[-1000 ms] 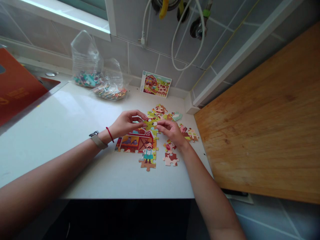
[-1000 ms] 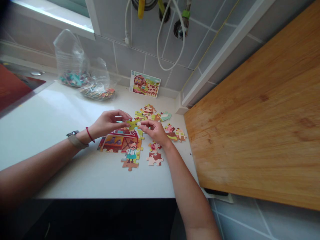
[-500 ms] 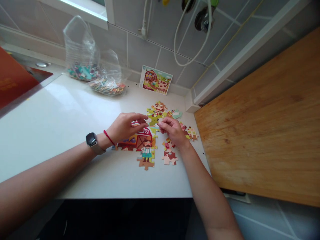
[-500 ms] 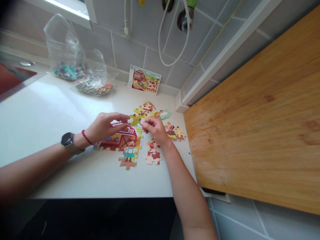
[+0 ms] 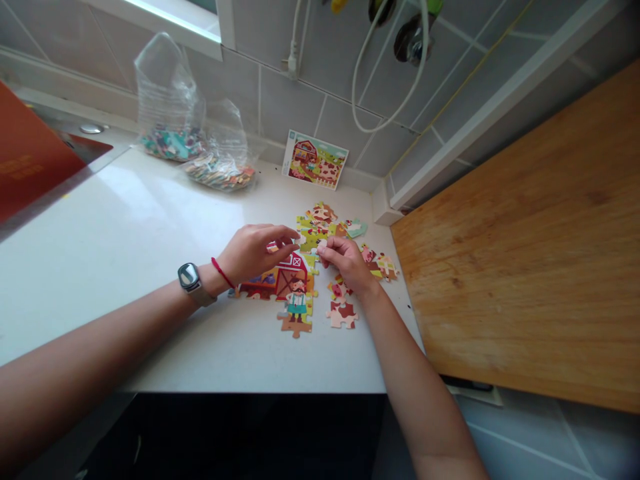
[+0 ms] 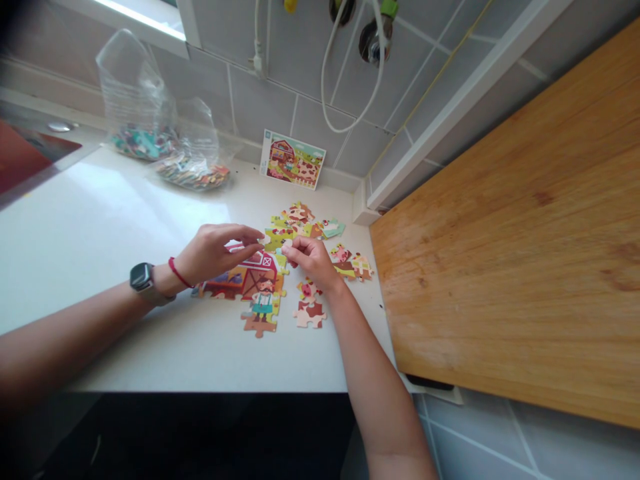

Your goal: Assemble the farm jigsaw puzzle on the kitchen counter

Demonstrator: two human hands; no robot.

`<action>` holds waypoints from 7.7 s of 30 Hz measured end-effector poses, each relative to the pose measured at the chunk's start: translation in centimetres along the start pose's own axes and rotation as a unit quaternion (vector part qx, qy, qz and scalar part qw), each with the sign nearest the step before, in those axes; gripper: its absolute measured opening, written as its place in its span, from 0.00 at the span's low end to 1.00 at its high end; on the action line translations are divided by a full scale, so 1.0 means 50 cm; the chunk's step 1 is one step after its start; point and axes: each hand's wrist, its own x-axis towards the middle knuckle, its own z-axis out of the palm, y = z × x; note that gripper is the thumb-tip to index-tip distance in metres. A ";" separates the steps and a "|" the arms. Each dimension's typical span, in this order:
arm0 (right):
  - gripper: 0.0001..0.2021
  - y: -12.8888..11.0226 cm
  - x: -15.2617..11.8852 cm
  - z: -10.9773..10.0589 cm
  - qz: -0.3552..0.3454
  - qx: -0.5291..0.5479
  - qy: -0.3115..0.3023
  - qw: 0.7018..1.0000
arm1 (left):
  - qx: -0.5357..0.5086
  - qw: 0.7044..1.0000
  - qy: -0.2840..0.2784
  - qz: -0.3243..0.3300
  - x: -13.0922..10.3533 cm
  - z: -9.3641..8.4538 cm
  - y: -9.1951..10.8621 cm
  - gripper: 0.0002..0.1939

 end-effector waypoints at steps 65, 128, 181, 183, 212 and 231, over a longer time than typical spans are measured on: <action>0.16 0.067 0.032 -0.099 -0.052 -0.117 0.376 0.918 | 0.079 0.967 -0.243 0.012 -0.024 0.026 -0.035 0.29; 0.22 0.080 0.030 -0.139 -0.059 -0.376 0.248 0.891 | 0.028 0.980 -0.193 0.037 -0.006 0.013 -0.025 0.16; 0.21 -0.028 -0.020 0.077 0.088 0.030 0.033 0.995 | -0.606 0.683 0.061 -0.402 0.027 -0.005 0.012 0.13; 0.19 -0.027 -0.020 0.089 0.071 0.031 0.055 0.995 | -0.610 0.695 0.032 -0.380 0.025 -0.001 0.019 0.14; 0.18 -0.017 -0.011 0.079 0.043 0.055 0.087 0.994 | -0.536 0.761 -0.029 -0.364 0.001 0.033 0.036 0.27; 0.23 0.000 -0.006 0.025 -0.004 0.027 0.144 0.989 | -0.075 0.976 -0.069 -0.195 -0.026 0.045 -0.009 0.24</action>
